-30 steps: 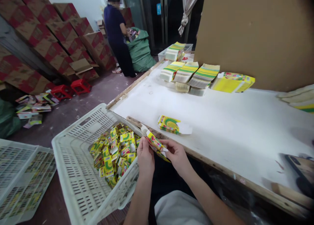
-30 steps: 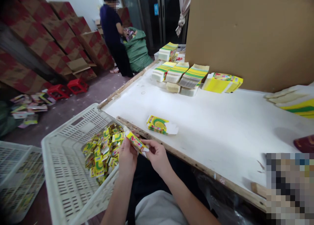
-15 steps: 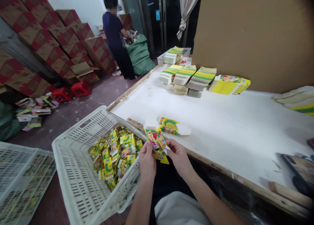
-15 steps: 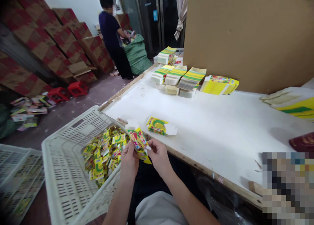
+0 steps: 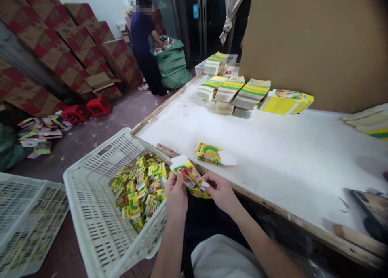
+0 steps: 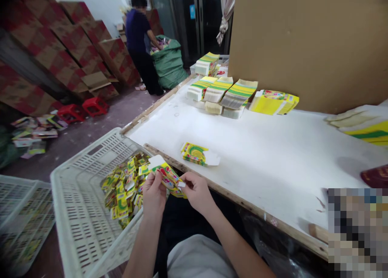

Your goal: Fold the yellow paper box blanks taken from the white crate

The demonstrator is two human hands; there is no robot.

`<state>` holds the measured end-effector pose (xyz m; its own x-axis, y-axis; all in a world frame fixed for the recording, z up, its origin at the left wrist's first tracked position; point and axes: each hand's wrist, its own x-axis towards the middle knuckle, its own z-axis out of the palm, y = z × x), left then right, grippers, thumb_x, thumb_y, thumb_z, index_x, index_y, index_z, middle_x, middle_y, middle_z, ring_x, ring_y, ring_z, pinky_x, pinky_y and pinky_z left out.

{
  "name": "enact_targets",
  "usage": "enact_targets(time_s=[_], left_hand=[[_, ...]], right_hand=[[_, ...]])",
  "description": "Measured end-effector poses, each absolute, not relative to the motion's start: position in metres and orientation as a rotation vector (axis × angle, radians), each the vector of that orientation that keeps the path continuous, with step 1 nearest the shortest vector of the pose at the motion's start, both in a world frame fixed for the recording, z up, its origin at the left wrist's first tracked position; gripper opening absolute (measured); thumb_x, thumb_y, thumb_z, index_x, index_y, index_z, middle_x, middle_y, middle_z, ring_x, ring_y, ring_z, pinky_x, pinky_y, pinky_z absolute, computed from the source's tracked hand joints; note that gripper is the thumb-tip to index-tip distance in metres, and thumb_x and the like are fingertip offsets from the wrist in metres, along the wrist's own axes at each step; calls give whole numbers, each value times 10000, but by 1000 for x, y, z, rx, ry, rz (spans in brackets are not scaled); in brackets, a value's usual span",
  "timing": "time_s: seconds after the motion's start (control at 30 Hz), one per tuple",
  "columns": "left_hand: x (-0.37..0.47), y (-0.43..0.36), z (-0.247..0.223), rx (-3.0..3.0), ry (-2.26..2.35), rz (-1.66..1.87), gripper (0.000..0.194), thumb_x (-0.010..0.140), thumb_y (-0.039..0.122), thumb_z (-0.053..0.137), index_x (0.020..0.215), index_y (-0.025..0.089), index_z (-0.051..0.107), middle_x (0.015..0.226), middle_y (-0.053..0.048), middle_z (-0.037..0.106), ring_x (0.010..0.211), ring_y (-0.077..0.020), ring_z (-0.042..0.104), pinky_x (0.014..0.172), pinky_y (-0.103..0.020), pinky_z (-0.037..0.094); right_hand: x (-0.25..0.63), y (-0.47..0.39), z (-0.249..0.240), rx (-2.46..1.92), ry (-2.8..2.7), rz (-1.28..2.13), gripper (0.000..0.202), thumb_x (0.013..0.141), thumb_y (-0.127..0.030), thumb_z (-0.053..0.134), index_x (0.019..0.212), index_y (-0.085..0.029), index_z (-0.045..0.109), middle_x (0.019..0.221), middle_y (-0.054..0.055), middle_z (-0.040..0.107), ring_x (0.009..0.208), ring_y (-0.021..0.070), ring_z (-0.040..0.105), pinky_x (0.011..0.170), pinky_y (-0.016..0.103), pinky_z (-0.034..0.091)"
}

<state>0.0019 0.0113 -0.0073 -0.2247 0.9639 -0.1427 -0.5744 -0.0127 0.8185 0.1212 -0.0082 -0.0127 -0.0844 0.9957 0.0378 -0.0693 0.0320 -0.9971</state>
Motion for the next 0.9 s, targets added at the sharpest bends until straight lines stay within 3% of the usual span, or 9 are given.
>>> enact_targets(time_s=[0.1, 0.27, 0.37, 0.47, 0.53, 0.6, 0.67, 0.77, 0.9], left_hand=[[-3, 14, -5, 596, 949, 1594, 203, 622, 309, 734, 667, 157, 608, 638, 19, 629, 569, -81, 575, 576, -186, 479], [-18, 6, 16, 831, 1026, 1783, 331, 757, 326, 612, 1070, 237, 553, 1037, -32, 598, 975, -139, 559, 839, -265, 459], [-27, -4, 37, 1364, 1121, 1824, 415, 744, 311, 615, 1137, 231, 509, 1125, -65, 538, 1094, -214, 496, 949, -380, 398], [-28, -8, 49, 1900, 1327, 1438, 769, 579, 343, 751, 1254, 222, 401, 1254, -102, 460, 1198, -295, 396, 1012, -467, 312], [-23, -7, 46, 2077, 1430, 1078, 939, 514, 373, 783, 1310, 212, 311, 1308, -120, 418, 1219, -312, 367, 1010, -482, 306], [-17, -4, 37, 2105, 1459, 825, 795, 579, 355, 740, 1262, 216, 357, 1226, -103, 498, 1138, -286, 456, 948, -460, 378], [-12, -3, 26, 2091, 1474, 716, 563, 654, 299, 673, 1156, 218, 431, 1078, -70, 574, 1008, -250, 541, 863, -418, 439], [-4, -4, 15, 2085, 1476, 715, 504, 679, 259, 629, 1131, 215, 412, 1036, -63, 572, 957, -239, 560, 826, -395, 456], [3, -7, 12, 2165, 1311, 724, 636, 678, 201, 615, 1232, 223, 305, 1185, -87, 488, 1072, -233, 502, 900, -382, 417]], right_hand=[[125, -11, -8, -1106, -1356, 1159, 108, 722, -132, 537, 773, -166, 626, 713, 4, 588, 642, 136, 530, 581, 232, 421], [146, -9, 6, -1179, -1575, 562, 267, 757, -66, 499, 919, -203, 662, 776, 35, 609, 717, 161, 542, 635, 275, 448], [160, -9, 16, -1176, -1734, 146, 298, 788, -38, 475, 881, -234, 678, 757, 28, 633, 791, 179, 544, 809, 374, 422], [161, -12, 21, -1052, -1874, 32, 270, 796, -53, 517, 866, -266, 669, 756, -15, 656, 872, 174, 553, 994, 453, 288], [157, -15, 19, -965, -1914, 90, 283, 794, -57, 526, 880, -292, 658, 769, -36, 654, 938, 169, 548, 1048, 463, 221], [152, -18, 13, -967, -1827, 196, 312, 792, -67, 518, 945, -309, 642, 880, -15, 635, 1033, 183, 514, 1048, 459, 244], [147, -18, 5, -1048, -1563, 353, 391, 790, -109, 520, 1125, -307, 556, 1125, 34, 546, 1160, 212, 432, 1028, 452, 299], [141, -15, -5, -1071, -1137, 767, 588, 789, -207, 540, 1329, -291, 323, 1351, 63, 372, 1219, 233, 394, 987, 434, 374], [135, -10, -9, -886, -976, 1381, 467, 778, -260, 551, 1238, -274, 471, 1308, 21, 474, 1201, 225, 435, 1026, 407, 334]])
